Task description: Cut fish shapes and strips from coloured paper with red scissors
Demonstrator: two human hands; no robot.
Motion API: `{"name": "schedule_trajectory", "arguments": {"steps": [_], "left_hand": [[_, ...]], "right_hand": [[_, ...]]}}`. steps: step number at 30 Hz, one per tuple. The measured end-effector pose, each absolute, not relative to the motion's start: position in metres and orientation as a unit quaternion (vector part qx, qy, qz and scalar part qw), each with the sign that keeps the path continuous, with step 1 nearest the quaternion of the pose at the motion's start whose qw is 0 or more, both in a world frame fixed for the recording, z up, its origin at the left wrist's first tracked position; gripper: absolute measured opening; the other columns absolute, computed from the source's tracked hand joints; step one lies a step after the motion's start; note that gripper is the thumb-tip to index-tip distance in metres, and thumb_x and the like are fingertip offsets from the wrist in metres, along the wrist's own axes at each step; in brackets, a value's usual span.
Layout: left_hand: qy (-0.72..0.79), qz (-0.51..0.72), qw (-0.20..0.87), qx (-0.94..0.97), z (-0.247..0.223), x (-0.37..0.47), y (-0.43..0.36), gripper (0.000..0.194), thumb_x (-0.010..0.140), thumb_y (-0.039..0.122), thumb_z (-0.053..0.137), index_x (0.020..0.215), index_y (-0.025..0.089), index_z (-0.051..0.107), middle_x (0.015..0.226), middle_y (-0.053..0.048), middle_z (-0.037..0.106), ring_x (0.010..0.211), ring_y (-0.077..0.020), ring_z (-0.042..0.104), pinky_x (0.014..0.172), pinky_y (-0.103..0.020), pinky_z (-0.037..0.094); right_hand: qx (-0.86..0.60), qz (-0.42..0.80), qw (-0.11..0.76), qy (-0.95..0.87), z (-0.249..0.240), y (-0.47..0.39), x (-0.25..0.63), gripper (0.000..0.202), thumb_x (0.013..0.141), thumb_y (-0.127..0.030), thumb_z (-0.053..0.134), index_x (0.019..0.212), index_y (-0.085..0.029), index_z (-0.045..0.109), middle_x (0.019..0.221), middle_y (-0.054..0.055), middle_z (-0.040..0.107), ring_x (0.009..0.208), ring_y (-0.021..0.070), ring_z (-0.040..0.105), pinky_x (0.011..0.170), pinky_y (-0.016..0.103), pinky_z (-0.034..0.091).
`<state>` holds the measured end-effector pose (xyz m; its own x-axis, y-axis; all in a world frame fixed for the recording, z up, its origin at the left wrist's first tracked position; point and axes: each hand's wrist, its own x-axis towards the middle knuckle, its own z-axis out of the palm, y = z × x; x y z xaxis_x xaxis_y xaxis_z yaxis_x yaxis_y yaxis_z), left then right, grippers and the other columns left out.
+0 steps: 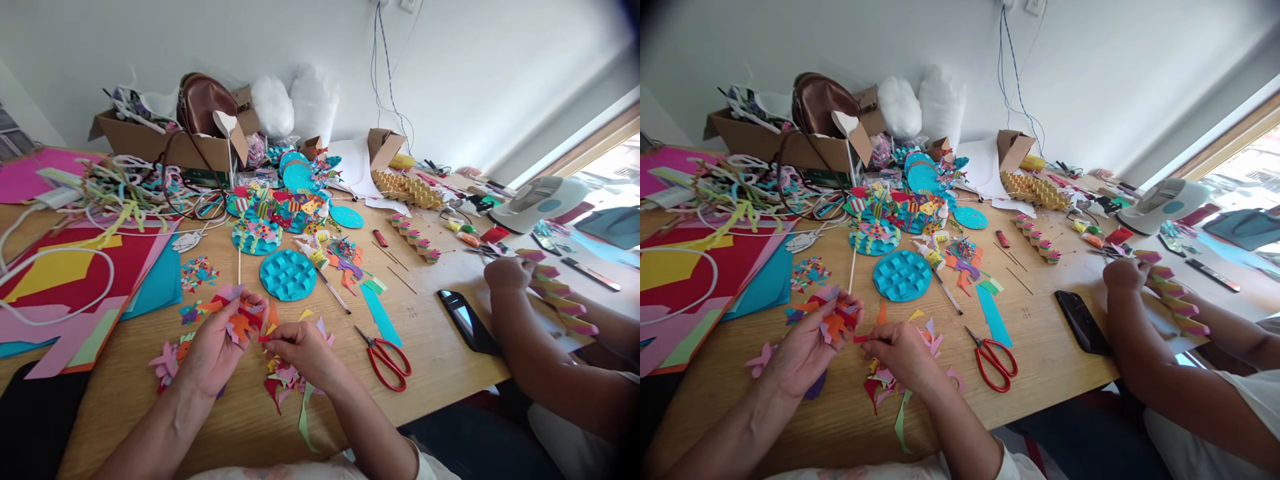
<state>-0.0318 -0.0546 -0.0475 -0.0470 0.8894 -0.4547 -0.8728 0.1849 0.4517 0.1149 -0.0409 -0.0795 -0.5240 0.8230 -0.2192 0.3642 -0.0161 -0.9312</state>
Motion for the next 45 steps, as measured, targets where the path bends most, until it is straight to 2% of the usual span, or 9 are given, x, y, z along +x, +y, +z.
{"name": "schedule_trajectory", "arguments": {"steps": [7,14,22,25,28,33,37,41,45], "left_hand": [[0.389,0.664,0.633,0.079,-0.057,-0.029,-0.053,0.024,0.082,0.006,0.042,0.074,0.01,0.064,0.073,-0.009,0.07,0.072,-0.0181,0.068,0.061,-0.025,0.057],[0.411,0.659,0.622,0.098,-0.063,-0.028,-0.055,0.016,0.078,0.008,0.05,0.074,0.013,0.065,0.071,-0.005,0.071,0.068,-0.0157,0.067,0.061,-0.025,0.055],[0.427,0.581,0.678,0.145,-0.068,-0.015,-0.064,0.007,0.066,0.016,0.065,0.072,0.014,0.068,0.068,-0.003,0.071,0.066,-0.0159,0.065,0.059,-0.021,0.051],[0.41,0.559,0.712,0.116,-0.07,-0.011,-0.069,0.003,0.065,0.013,0.066,0.064,0.015,0.068,0.063,-0.001,0.07,0.06,-0.0131,0.062,0.054,-0.018,0.048],[0.392,0.536,0.743,0.087,-0.073,-0.01,-0.07,0.008,0.066,0.012,0.063,0.059,0.014,0.067,0.058,-0.001,0.067,0.054,-0.011,0.059,0.049,-0.017,0.046],[0.366,0.52,0.77,0.057,-0.07,-0.011,-0.066,0.019,0.077,0.012,0.051,0.07,0.011,0.069,0.069,-0.006,0.07,0.063,-0.0136,0.063,0.059,-0.022,0.05],[0.368,0.522,0.769,0.025,-0.066,-0.012,-0.065,0.026,0.082,0.01,0.044,0.073,0.01,0.069,0.069,-0.008,0.071,0.065,-0.0142,0.065,0.062,-0.022,0.051],[0.381,0.526,0.76,0.019,-0.066,-0.011,-0.066,0.023,0.083,0.014,0.046,0.076,0.012,0.068,0.069,-0.007,0.071,0.061,-0.0149,0.065,0.053,-0.022,0.05],[0.374,0.535,0.755,0.059,-0.067,-0.007,-0.07,0.014,0.078,0.011,0.055,0.082,0.014,0.067,0.074,-0.006,0.072,0.068,-0.0165,0.067,0.062,-0.025,0.052]], "right_hand": [[-0.436,0.574,0.193,-0.666,-0.057,-0.046,0.139,0.02,0.078,-0.026,0.051,0.065,-0.014,0.062,0.057,-0.002,0.054,0.047,0.0062,0.042,0.044,0.017,0.031],[-0.467,0.432,0.162,-0.754,-0.031,-0.045,0.152,0.018,0.082,-0.021,0.049,0.072,-0.016,0.064,0.06,-0.003,0.055,0.053,0.0072,0.046,0.048,0.017,0.032],[-0.417,0.264,0.194,-0.848,-0.013,-0.045,0.133,0.019,0.086,-0.014,0.044,0.084,-0.016,0.063,0.078,0.004,0.065,0.073,0.0127,0.057,0.064,0.021,0.04],[-0.354,0.236,0.211,-0.88,-0.019,-0.045,0.121,0.022,0.087,-0.01,0.04,0.094,-0.016,0.06,0.091,0.007,0.064,0.085,0.0153,0.056,0.074,0.024,0.042],[-0.301,0.221,0.2,-0.906,-0.026,-0.046,0.116,0.02,0.084,-0.007,0.043,0.093,-0.015,0.058,0.097,0.008,0.063,0.091,0.0177,0.053,0.079,0.028,0.042],[-0.31,0.239,0.195,-0.9,-0.029,-0.045,0.12,0.023,0.081,-0.003,0.041,0.09,-0.016,0.058,0.101,0.008,0.062,0.096,0.0187,0.052,0.085,0.032,0.039],[-0.316,0.295,0.242,-0.869,-0.031,-0.043,0.126,0.033,0.079,0.0,0.035,0.095,-0.017,0.057,0.104,0.008,0.061,0.103,0.0172,0.051,0.088,0.032,0.04],[-0.34,0.354,0.279,-0.826,-0.037,-0.04,0.128,0.041,0.074,0.004,0.034,0.098,-0.019,0.057,0.11,0.006,0.059,0.104,0.0148,0.052,0.089,0.031,0.04],[-0.361,0.417,0.278,-0.786,-0.041,-0.04,0.126,0.04,0.078,0.001,0.034,0.105,-0.02,0.054,0.105,0.003,0.061,0.099,0.0134,0.054,0.087,0.029,0.041]]}}
